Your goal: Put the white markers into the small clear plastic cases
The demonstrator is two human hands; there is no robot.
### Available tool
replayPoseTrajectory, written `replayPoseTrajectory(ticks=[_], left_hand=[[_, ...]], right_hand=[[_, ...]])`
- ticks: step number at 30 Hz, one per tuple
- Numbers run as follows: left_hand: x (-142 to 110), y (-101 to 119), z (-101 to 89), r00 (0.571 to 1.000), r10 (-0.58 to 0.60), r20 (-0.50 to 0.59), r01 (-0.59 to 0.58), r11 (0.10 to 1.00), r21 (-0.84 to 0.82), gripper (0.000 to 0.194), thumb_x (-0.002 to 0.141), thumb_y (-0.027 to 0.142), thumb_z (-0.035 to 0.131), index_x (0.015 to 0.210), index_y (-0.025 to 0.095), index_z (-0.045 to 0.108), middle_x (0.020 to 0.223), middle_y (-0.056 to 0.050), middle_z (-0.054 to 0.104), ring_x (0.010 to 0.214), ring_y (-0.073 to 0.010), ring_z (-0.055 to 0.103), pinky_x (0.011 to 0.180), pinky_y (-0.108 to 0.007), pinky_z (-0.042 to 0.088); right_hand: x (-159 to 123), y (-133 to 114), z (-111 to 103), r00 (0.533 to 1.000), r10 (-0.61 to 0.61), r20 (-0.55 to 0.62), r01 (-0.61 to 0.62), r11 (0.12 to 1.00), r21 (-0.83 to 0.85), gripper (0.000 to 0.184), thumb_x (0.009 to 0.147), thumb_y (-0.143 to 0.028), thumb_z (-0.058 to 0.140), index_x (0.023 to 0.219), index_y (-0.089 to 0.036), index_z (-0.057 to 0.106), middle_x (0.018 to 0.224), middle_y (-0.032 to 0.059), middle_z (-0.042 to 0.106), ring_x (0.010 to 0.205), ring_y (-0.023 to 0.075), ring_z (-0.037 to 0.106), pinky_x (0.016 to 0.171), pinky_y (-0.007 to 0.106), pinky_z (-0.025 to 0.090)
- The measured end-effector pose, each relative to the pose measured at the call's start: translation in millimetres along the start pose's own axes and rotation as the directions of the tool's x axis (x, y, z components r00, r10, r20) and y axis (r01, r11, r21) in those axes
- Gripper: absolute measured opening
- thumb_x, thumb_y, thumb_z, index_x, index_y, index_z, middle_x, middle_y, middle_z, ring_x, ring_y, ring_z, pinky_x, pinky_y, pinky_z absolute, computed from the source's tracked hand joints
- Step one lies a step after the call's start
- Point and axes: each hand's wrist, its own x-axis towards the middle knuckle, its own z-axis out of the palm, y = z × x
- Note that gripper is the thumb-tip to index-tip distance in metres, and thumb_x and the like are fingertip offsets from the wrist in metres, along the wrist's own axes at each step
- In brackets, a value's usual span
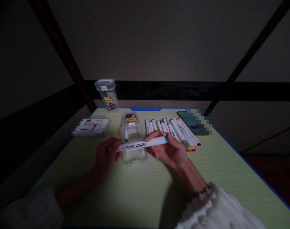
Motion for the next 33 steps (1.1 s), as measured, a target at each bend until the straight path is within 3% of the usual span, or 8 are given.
replayPoseTrajectory(ticks=[6,11,14,24,33], left_hand=[[-3.2,-7.9,-0.4,0.999,-0.027,-0.019,0.026,0.998,-0.053,0.024,0.086,0.039,0.046,0.085,0.017,0.056,0.049,0.008,0.045,0.038,-0.0055,0.039,0.039,-0.015,0.031],[-0.2,-10.6,-1.4,0.981,0.033,-0.19,-0.035,0.999,-0.006,0.012,0.084,0.027,0.049,0.091,0.018,0.051,0.056,0.007,0.044,0.045,-0.0057,0.039,0.043,-0.015,0.032],[3.6,-8.7,-1.6,0.966,0.067,-0.248,-0.041,0.993,0.111,0.023,0.074,0.016,0.054,0.096,0.019,0.049,0.066,0.006,0.043,0.051,-0.0059,0.039,0.045,-0.015,0.032],[3.6,-15.7,2.9,0.987,0.117,-0.111,-0.065,0.917,0.395,0.068,0.063,0.006,0.056,0.125,0.024,0.035,0.097,-0.003,0.04,0.078,-0.0129,0.044,0.066,-0.024,0.045],[-0.2,-26.9,7.3,0.999,-0.028,0.017,0.016,0.878,0.477,0.089,0.066,0.01,0.061,0.139,0.03,0.014,0.109,-0.006,0.033,0.094,-0.0185,0.045,0.082,-0.036,0.047]], right_hand=[[0.7,-1.0,-2.1,0.995,-0.073,-0.069,0.069,0.996,-0.059,0.042,0.076,-0.058,0.05,0.08,-0.021,0.07,0.039,-0.0054,0.034,0.041,0.011,0.028,0.046,0.026,0.029],[2.9,-1.5,-1.2,0.962,-0.149,-0.228,0.119,0.983,-0.142,0.045,0.074,-0.064,0.049,0.072,-0.023,0.069,0.037,-0.0059,0.027,0.04,0.0122,0.026,0.045,0.027,0.028],[4.5,-2.3,1.4,0.945,-0.158,-0.286,0.111,0.979,-0.173,0.043,0.07,-0.064,0.053,0.07,-0.023,0.069,0.038,-0.0049,0.029,0.042,0.0129,0.028,0.046,0.028,0.029],[3.8,0.1,1.9,0.93,-0.171,-0.325,0.096,0.967,-0.234,0.039,0.067,-0.057,0.061,0.075,-0.02,0.071,0.043,-0.0037,0.038,0.045,0.011,0.034,0.049,0.027,0.031],[4.9,2.6,3.2,0.93,-0.119,-0.348,0.039,0.973,-0.228,0.037,0.066,-0.053,0.064,0.077,-0.018,0.071,0.047,-0.0025,0.044,0.049,0.0111,0.038,0.048,0.026,0.03]])
